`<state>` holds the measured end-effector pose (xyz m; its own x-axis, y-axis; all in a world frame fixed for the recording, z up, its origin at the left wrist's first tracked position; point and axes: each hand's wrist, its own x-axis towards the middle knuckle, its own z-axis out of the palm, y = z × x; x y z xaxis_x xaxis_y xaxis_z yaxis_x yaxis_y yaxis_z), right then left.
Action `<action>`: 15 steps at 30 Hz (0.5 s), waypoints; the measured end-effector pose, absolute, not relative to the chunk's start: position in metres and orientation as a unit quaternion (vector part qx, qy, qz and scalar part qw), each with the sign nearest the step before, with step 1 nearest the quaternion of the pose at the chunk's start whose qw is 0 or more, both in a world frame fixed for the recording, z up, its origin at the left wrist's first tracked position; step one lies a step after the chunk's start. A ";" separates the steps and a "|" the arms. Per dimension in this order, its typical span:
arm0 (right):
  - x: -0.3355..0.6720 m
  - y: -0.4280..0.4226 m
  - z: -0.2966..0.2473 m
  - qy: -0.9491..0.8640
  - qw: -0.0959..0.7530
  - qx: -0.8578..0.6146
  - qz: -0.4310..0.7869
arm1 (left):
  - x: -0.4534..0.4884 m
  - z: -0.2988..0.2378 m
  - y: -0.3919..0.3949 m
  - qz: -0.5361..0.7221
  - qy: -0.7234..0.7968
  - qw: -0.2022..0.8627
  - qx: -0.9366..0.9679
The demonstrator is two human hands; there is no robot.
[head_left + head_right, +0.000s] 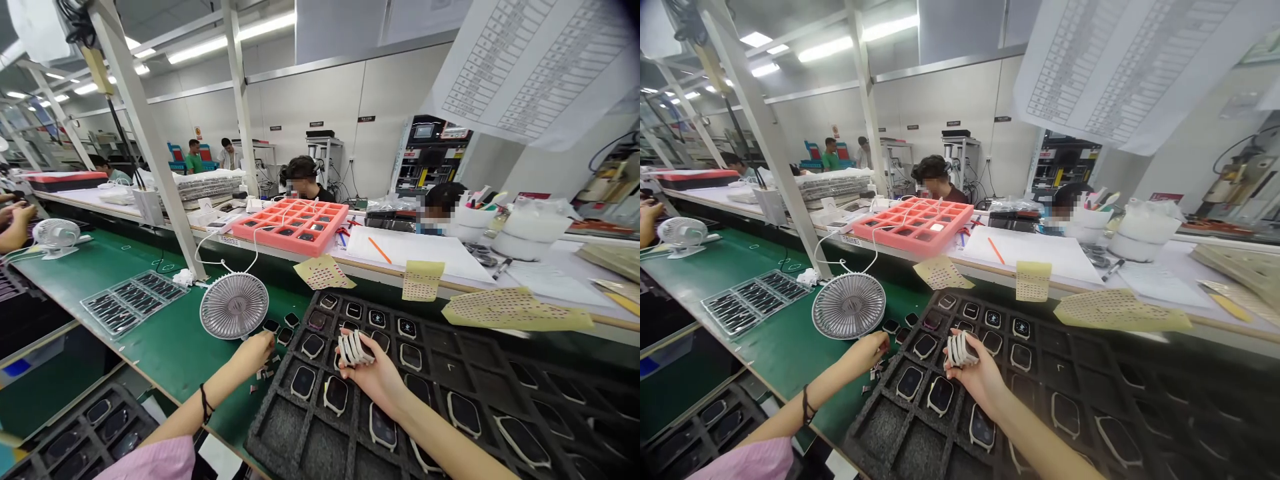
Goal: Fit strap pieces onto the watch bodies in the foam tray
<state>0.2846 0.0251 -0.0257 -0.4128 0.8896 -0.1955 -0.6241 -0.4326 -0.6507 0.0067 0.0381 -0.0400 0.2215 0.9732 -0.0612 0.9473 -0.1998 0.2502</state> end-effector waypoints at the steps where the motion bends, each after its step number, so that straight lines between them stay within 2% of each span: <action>1: 0.284 0.025 -0.026 -0.251 0.474 -0.267 0.800 | 0.010 -0.032 0.036 0.074 0.622 0.107 0.772; 4: 0.283 0.024 -0.028 -0.258 0.481 -0.265 0.795 | 0.030 -0.006 0.026 0.220 0.601 0.103 0.761; 7: 0.283 0.023 -0.029 -0.269 0.490 -0.263 0.787 | 0.063 0.012 0.019 0.376 0.542 0.232 0.715; 11: 0.284 0.020 -0.030 -0.285 0.508 -0.257 0.771 | 0.104 0.006 0.025 0.389 0.498 0.445 0.634; 15: 0.285 0.019 -0.030 -0.302 0.514 -0.245 0.764 | 0.120 -0.014 0.040 0.419 0.484 0.517 0.568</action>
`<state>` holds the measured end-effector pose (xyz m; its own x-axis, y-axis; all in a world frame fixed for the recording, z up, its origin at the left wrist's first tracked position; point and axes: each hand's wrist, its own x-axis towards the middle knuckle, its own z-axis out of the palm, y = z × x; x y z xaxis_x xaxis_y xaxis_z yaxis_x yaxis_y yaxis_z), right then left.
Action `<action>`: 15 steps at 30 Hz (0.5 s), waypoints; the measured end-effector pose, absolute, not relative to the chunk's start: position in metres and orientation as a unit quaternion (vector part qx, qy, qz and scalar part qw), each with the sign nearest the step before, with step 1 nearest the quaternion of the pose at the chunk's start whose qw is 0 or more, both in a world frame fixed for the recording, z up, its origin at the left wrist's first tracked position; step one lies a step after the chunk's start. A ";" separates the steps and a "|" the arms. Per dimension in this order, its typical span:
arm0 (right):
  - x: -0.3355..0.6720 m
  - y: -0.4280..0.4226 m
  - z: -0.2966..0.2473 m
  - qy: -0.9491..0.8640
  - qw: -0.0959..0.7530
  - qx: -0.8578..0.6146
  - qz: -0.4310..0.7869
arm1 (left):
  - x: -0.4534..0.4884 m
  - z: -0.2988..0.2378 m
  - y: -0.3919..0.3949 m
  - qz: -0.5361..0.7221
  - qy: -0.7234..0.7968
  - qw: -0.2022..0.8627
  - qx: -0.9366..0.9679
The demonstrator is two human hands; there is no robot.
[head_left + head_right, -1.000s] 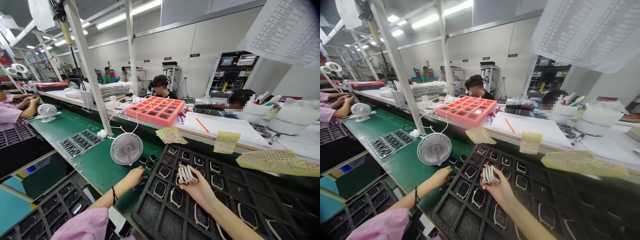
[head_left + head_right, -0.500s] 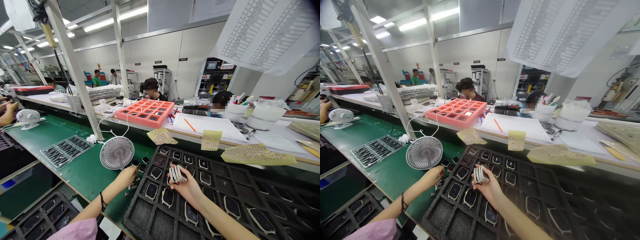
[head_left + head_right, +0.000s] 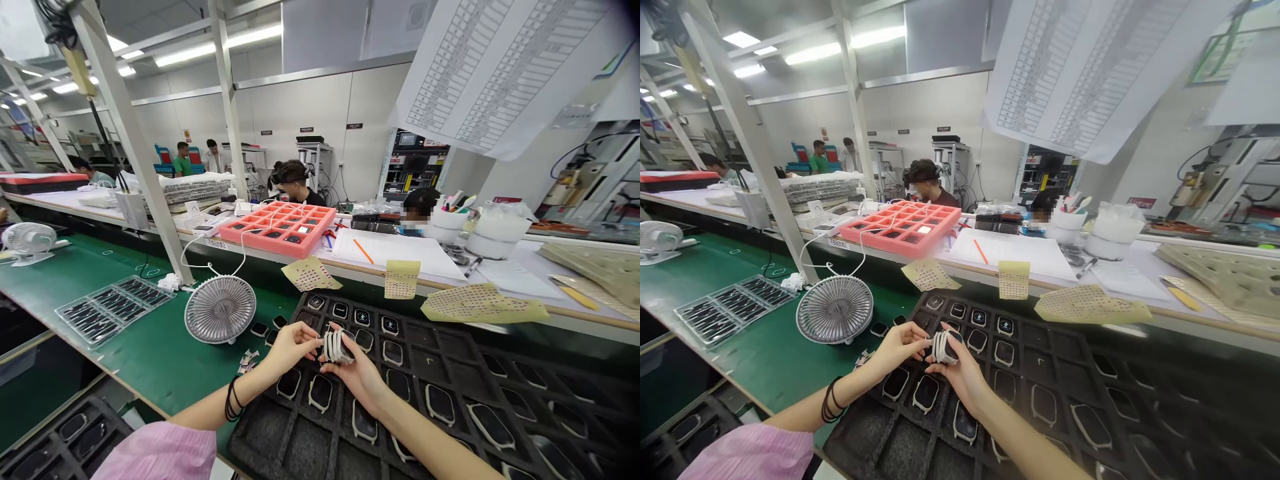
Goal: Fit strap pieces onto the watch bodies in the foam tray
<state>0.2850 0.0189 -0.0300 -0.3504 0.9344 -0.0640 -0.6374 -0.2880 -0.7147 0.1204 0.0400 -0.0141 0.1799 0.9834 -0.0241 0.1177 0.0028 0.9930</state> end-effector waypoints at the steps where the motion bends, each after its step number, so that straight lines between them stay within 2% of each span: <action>1: 0.285 0.019 -0.030 -0.306 0.515 -0.244 0.763 | 0.122 -0.017 0.042 0.423 0.482 0.519 0.565; 9: 0.284 0.017 -0.029 -0.327 0.519 -0.243 0.752 | 0.125 -0.012 0.041 0.415 0.471 0.541 0.560; 15: 0.286 0.018 -0.025 -0.284 0.507 -0.185 0.792 | 0.125 -0.012 0.040 0.416 0.450 0.594 0.521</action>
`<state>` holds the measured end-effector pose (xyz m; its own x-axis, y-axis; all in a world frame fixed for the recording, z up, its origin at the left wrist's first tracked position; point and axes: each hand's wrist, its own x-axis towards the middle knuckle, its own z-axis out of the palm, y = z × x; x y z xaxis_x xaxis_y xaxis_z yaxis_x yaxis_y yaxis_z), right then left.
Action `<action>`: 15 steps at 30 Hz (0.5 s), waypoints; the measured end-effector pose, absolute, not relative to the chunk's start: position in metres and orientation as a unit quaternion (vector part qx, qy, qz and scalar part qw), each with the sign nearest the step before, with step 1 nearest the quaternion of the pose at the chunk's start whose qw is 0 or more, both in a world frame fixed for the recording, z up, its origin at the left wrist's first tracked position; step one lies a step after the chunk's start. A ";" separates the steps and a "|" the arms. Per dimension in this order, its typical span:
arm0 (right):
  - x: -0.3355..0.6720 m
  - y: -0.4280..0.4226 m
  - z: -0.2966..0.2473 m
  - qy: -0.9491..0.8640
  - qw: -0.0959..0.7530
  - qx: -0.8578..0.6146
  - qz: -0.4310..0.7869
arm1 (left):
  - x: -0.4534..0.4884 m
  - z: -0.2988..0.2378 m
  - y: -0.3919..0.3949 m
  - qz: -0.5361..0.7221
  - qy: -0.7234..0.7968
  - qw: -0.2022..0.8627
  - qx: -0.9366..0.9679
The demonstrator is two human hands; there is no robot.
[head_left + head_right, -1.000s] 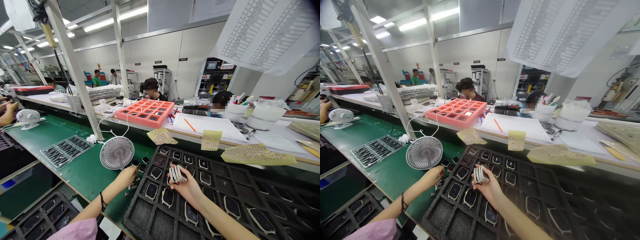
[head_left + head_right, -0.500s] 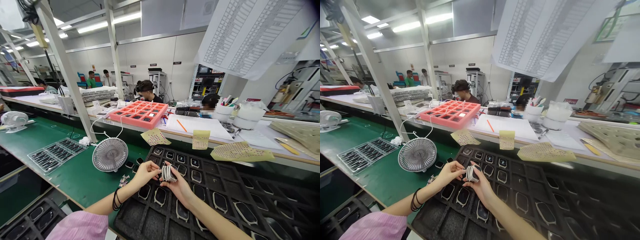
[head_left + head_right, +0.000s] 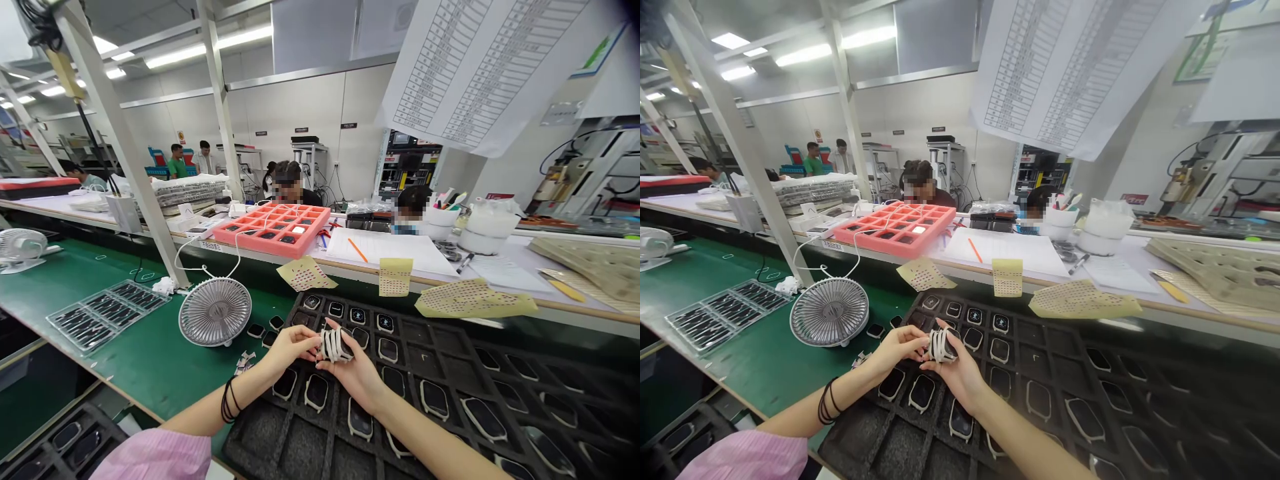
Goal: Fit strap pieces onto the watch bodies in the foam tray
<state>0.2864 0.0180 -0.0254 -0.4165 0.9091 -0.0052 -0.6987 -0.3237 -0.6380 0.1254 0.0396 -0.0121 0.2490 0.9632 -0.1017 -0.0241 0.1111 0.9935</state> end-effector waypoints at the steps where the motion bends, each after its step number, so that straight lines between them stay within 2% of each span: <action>1: 0.287 0.018 -0.025 -0.282 0.504 -0.173 0.798 | 0.126 -0.013 0.039 0.424 0.441 0.608 0.506; 6: 0.288 0.017 -0.022 -0.273 0.480 -0.134 0.823 | 0.129 -0.014 0.034 0.413 0.371 0.693 0.460; 10: 0.289 0.015 -0.024 -0.287 0.436 -0.107 0.846 | 0.131 -0.018 0.026 0.342 0.217 0.802 0.440; 15: 0.289 0.013 -0.025 -0.289 0.431 -0.112 0.847 | 0.128 -0.023 0.025 0.351 0.182 0.805 0.442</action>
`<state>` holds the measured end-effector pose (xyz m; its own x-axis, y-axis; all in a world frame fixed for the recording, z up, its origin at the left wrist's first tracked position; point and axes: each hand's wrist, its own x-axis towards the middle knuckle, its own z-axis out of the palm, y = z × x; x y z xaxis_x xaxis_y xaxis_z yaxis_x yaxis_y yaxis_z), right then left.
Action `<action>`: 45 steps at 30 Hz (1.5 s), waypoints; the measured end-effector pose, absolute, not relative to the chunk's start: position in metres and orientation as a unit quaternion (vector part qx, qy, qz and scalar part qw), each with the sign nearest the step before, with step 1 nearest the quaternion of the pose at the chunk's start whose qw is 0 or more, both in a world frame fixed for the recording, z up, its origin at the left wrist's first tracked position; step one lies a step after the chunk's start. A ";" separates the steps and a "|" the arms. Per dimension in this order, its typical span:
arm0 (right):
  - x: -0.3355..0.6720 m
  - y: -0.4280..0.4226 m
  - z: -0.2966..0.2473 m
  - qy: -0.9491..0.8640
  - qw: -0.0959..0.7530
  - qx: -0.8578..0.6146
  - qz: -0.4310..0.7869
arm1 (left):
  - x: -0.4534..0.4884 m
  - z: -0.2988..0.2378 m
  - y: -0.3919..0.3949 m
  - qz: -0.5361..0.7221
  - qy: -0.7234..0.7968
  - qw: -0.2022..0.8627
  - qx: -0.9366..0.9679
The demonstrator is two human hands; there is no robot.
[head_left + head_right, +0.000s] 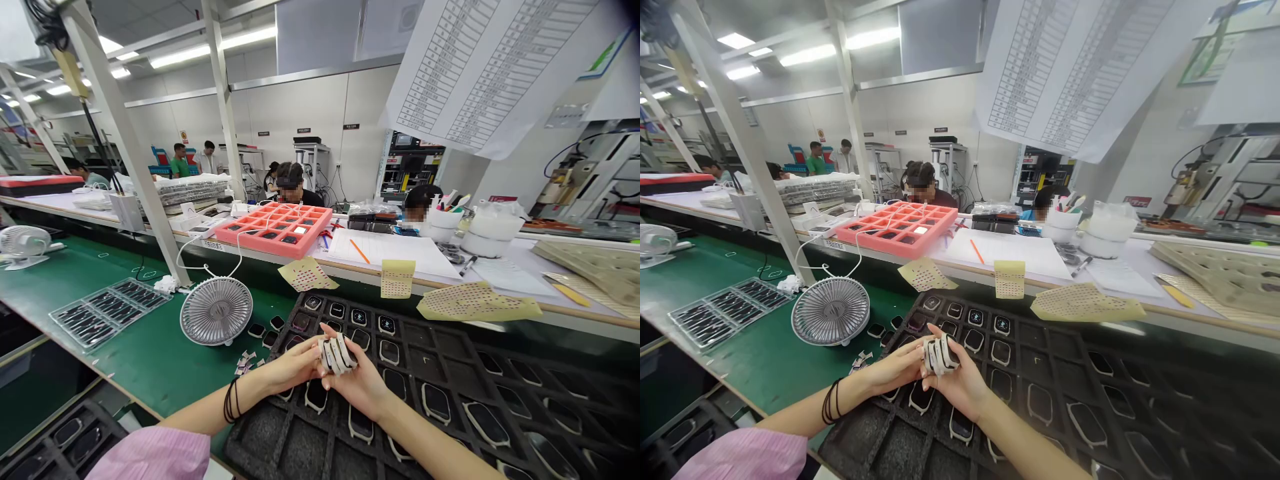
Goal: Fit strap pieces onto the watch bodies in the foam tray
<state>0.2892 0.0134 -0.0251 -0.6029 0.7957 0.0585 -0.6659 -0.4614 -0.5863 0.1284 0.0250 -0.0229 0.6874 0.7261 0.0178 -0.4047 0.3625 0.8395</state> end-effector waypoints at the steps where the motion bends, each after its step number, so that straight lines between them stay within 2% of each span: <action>1: 0.289 0.013 -0.025 -0.288 0.432 -0.114 0.847 | 0.128 -0.023 0.025 0.352 0.181 0.804 0.443; 10: 0.288 0.010 -0.020 -0.276 0.442 -0.128 0.844 | 0.130 -0.028 0.022 0.364 0.199 0.754 0.509; 18: 0.288 0.010 -0.019 -0.304 0.426 -0.112 0.845 | 0.129 -0.025 0.021 0.360 0.201 0.788 0.457; 23: 0.287 0.008 -0.021 -0.294 0.425 -0.126 0.847 | 0.124 -0.015 0.022 0.327 0.248 0.759 0.505; 26: 0.285 0.007 -0.021 -0.284 0.430 -0.154 0.843 | 0.099 0.007 0.029 0.293 0.341 0.632 0.631; 29: 0.284 0.008 -0.021 -0.261 0.438 -0.196 0.837 | 0.059 0.020 0.036 0.220 0.536 0.332 0.745; 31: 0.284 0.009 -0.022 -0.243 0.442 -0.222 0.835 | 0.033 0.015 0.036 0.162 0.586 0.260 0.750; 37: 0.283 0.010 -0.023 -0.224 0.440 -0.256 0.831 | 0.007 -0.040 0.029 0.071 0.626 0.177 0.756; 45: 0.282 0.008 -0.023 -0.239 0.445 -0.257 0.824 | 0.014 -0.084 0.043 0.087 0.618 0.186 0.759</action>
<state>0.2823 0.0078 -0.0225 -0.4725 0.8559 -0.2102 -0.6102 -0.4898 -0.6227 0.0141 0.0432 -0.0843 0.2212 0.9704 -0.0973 0.9052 -0.1671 0.3907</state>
